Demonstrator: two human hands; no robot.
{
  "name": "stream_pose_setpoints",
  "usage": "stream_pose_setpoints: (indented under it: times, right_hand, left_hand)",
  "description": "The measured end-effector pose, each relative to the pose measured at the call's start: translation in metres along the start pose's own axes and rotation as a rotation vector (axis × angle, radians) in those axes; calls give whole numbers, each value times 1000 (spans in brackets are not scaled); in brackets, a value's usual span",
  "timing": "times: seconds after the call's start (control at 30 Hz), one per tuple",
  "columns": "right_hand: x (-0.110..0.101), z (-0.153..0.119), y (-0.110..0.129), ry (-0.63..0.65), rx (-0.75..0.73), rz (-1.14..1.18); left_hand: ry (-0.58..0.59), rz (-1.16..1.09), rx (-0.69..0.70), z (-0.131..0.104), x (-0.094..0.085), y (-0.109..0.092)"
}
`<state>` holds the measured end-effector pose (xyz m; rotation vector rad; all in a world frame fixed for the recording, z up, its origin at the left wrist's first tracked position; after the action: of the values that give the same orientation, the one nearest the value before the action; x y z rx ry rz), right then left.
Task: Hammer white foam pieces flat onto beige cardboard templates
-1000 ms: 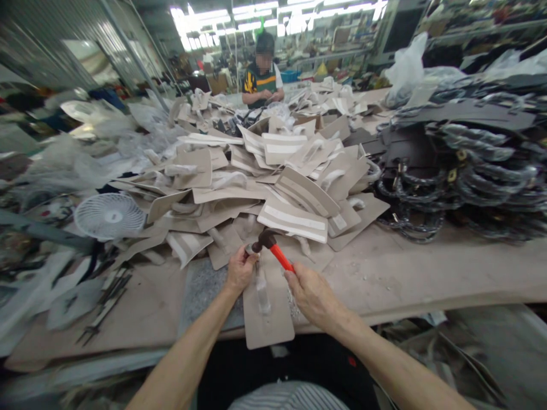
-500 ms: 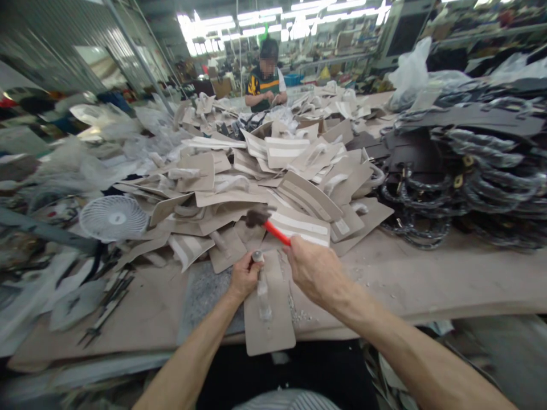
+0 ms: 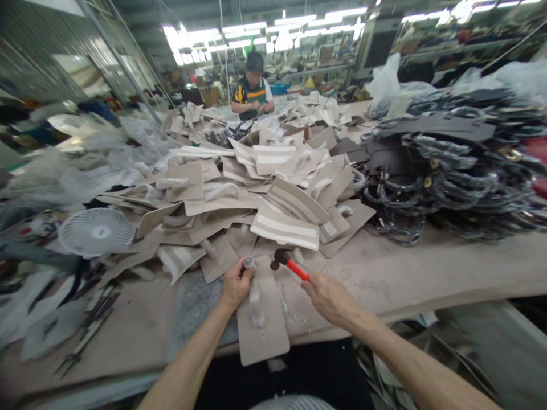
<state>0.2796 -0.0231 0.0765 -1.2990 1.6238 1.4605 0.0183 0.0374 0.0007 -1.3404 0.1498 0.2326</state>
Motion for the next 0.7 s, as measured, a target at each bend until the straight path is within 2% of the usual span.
stream_pose_setpoints:
  times: [0.1,0.17,0.2,0.27,0.33,0.4,0.47,0.5,0.53,0.6,0.67,0.7]
  right_hand:
    - [15,-15,-43,34,163,-1]
    - [19,-19,-60,-29,257,-120]
    - [18,-18,-60,-91,265,-189]
    - [15,-14,-41,-225,207,-219]
    - [17,-8,-1,-287,109,-55]
    - [31,-3,50,-206,5,206]
    - [51,0,96,-97,-101,272]
    - [62,1,112,-54,-110,267]
    - [69,2,121,-32,-104,255]
    - [73,6,124,-31,-57,252]
    - [57,10,113,-132,26,382]
    - [44,13,107,-197,82,509]
  left_hand:
    - [6,-22,-9,0,0,2]
    - [7,-46,-13,0,0,1]
    - [2,-58,-17,0,0,0]
    - [-17,-83,-30,0,0,-2]
    - [-31,-105,-48,0,1,-5]
    - [-51,-131,-78,0,2,-5]
    - [-108,-171,-143,2,1,0]
    - [-167,-210,-190,2,-1,4]
    - [-253,-265,-236,2,-4,8]
    - [-441,-387,-299,1,-11,14]
    - [-560,-441,-305,-2,-16,16]
    - [-571,-412,-300,-3,-18,14]
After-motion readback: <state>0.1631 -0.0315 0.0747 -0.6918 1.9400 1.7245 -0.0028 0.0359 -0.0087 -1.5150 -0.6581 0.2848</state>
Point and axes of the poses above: each hand's wrist, its own z-axis towards the middle knuckle, its own x-axis out of the palm, y = z × x, the point moved 2 cm from there along z, towards the middle knuckle, and after that the axes turned 4 degrees about -z, right-handed, at the moved point
